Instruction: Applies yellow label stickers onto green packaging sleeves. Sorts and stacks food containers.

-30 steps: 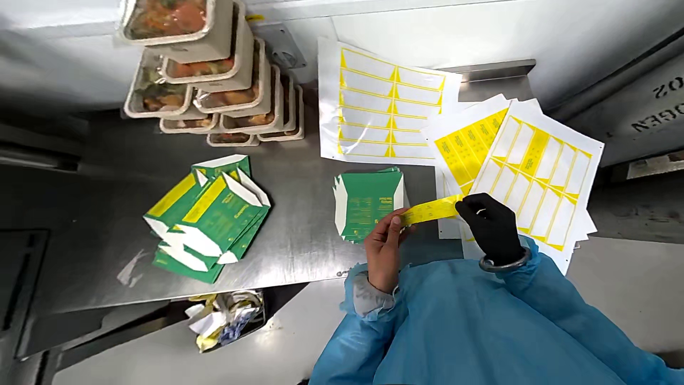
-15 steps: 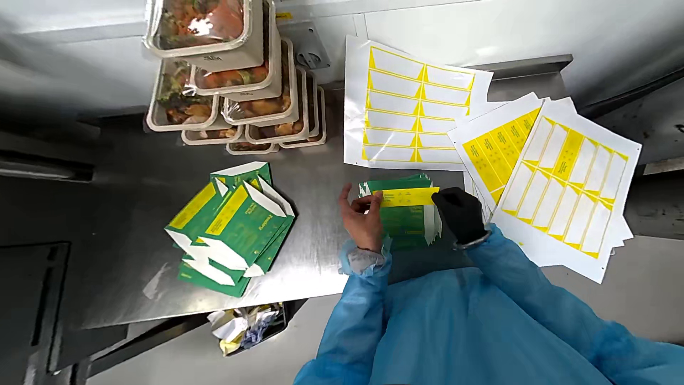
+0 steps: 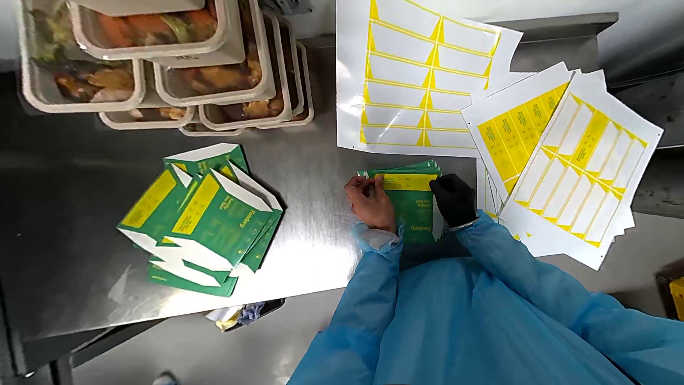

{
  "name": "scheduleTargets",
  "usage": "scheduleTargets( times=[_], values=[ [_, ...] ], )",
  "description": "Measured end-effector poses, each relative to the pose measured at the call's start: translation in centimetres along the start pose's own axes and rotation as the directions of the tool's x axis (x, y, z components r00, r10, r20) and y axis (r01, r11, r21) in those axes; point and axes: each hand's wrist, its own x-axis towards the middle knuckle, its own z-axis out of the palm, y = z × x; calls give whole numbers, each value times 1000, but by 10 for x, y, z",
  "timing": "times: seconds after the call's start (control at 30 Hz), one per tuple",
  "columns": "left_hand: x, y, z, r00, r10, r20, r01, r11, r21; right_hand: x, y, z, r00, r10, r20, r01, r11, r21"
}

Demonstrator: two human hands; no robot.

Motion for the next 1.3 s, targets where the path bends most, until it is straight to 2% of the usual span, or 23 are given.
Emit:
scheduleTargets(
  times=[0.1,0.2,0.27,0.33,0.37,0.4,0.47,0.53,0.57,0.63,0.73,0.83,0.87,0.9,0.93,0.97,1.0,1.03,1.07,1.1,1.23,1.3],
  values=[
    [-2,3,2,999,23,-33,-21,998,56,3,3,4,1000,-28,-10,28,1000,1],
    [0,12,-4,996,-30,-83,41,990,137,6,3,6,999,-50,-6,50,998,-34],
    [5,12,-9,994,-54,-93,69,983,167,8,-3,-1,1000,-4,7,4,998,-68],
    [1,11,-15,997,79,-10,-76,976,205,7,-8,-12,999,-52,1,52,990,-135],
    [-2,11,-18,977,194,84,-208,950,232,6,-8,-18,985,-171,11,170,964,-206],
    [-3,12,-21,932,299,206,-346,903,255,5,-7,-22,939,-342,47,341,896,-284],
    [-6,10,-24,773,422,474,-581,772,259,1,-7,-21,783,-587,204,618,701,-354],
    [-12,-3,-26,630,417,656,-715,640,280,-4,6,-7,641,-679,358,767,545,-339],
    [-12,-11,-27,598,378,707,-746,585,318,-4,17,-1,611,-677,411,791,500,-351],
    [-8,-20,-28,606,365,707,-762,522,383,-3,31,1,608,-651,455,793,472,-384],
    [-12,-18,-31,681,323,657,-710,511,484,-8,41,-8,647,-644,409,759,494,-423],
    [-10,-6,-28,826,235,512,-545,563,621,-10,52,-22,725,-602,333,675,528,-515],
    [-6,-2,-31,851,226,474,-508,580,637,-13,56,-30,738,-605,298,655,537,-533],
    [-2,3,-37,847,239,476,-514,598,615,-18,61,-40,735,-627,258,647,536,-541],
    [2,8,-47,800,289,525,-577,608,545,-24,66,-54,724,-655,215,648,539,-538],
    [3,11,-58,702,332,630,-672,601,432,-28,73,-69,725,-666,173,643,566,-516],
    [2,14,-69,565,319,761,-753,576,318,-33,82,-84,737,-663,135,632,604,-485],
    [-2,14,-77,426,272,863,-812,535,232,-37,94,-98,755,-648,101,612,641,-463],
    [-9,11,-82,314,205,927,-851,493,180,-40,106,-110,777,-626,70,582,671,-460],
    [-18,8,-87,239,124,963,-874,459,158,-43,120,-120,795,-605,41,550,692,-468],
    [-34,22,-106,109,-56,993,-914,388,122,-41,169,-158,842,-539,-3,463,726,-509],
    [-38,29,-123,90,9,996,-916,393,79,-42,188,-178,875,-485,-4,414,752,-512]
  ],
)
